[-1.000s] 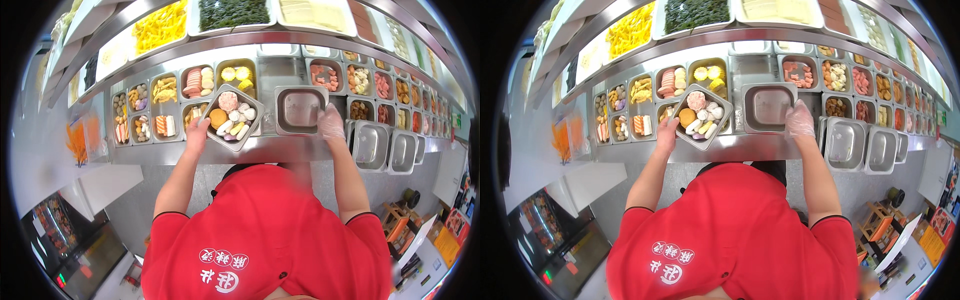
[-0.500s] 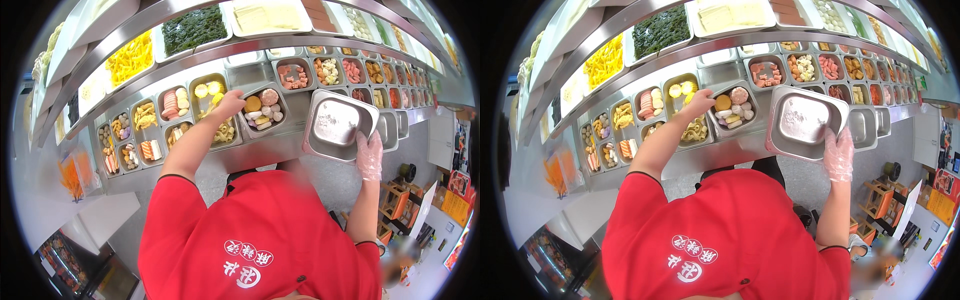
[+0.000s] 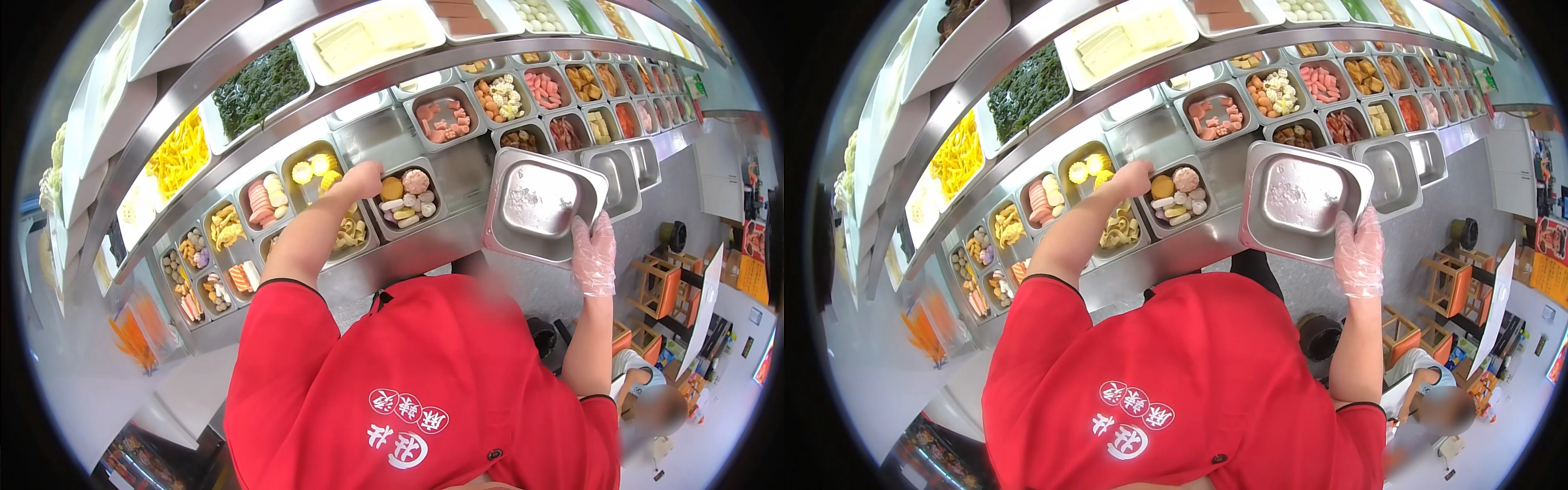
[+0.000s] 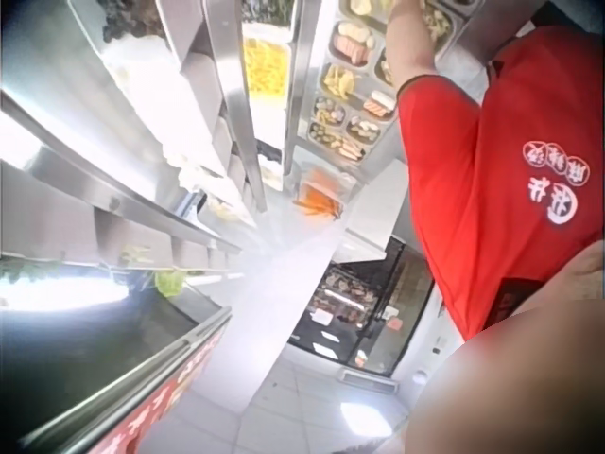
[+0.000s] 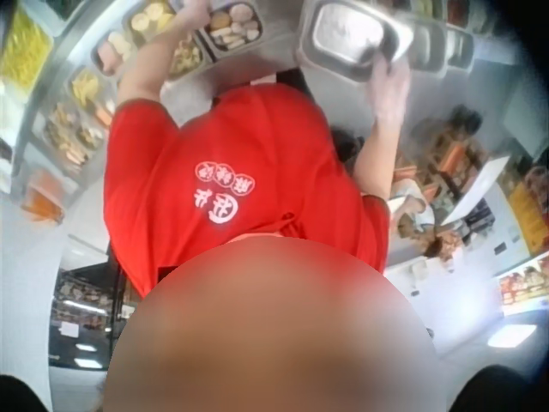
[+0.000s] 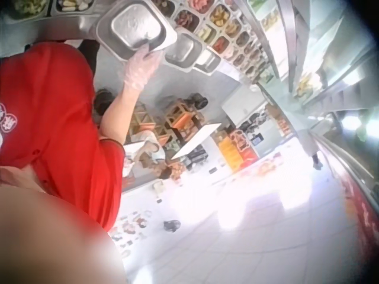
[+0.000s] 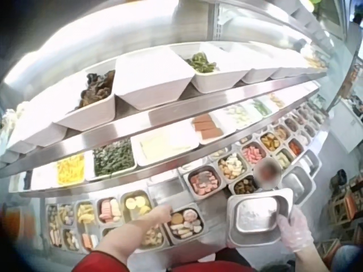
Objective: The person assembles food trays by picking various items from a display counter and placing them into metal trays. They handle meatballs, fish cakes, tofu, and other processed food items, arranging them neatly in the trays.
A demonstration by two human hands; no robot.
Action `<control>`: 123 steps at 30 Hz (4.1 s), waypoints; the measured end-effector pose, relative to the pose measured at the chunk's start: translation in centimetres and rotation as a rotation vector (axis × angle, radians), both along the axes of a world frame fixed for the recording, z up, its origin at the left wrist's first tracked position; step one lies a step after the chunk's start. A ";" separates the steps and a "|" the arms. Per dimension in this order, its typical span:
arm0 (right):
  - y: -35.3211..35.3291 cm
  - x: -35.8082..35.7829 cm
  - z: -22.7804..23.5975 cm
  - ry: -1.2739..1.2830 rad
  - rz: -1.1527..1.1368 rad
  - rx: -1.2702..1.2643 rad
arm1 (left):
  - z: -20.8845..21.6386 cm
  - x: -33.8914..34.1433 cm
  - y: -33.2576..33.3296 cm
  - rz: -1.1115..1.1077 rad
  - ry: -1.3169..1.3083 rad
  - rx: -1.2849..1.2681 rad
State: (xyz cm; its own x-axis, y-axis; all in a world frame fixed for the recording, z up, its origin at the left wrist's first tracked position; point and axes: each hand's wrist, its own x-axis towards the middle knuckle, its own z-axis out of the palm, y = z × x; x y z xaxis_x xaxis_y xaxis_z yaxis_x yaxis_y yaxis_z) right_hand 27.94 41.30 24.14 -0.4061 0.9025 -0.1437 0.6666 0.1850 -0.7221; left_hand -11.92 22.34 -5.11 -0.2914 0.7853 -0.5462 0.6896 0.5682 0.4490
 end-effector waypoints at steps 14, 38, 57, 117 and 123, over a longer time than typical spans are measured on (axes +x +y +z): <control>-1.1 -2.0 -0.6 0.065 0.076 0.012 | 1.3 0.4 -0.1 -0.138 0.131 -0.149; -4.7 -8.0 -4.4 -0.036 0.209 0.035 | 14.8 11.3 -1.2 0.610 -1.757 0.507; -8.6 -13.4 -8.0 -0.081 1.098 0.566 | 20.2 15.6 -4.8 0.660 -0.732 0.990; 14.0 4.0 -2.1 0.432 1.606 0.706 | 31.3 36.9 14.5 0.543 -0.015 0.914; 14.9 5.6 -5.5 0.075 1.445 0.085 | 32.6 38.2 15.3 0.454 0.162 0.842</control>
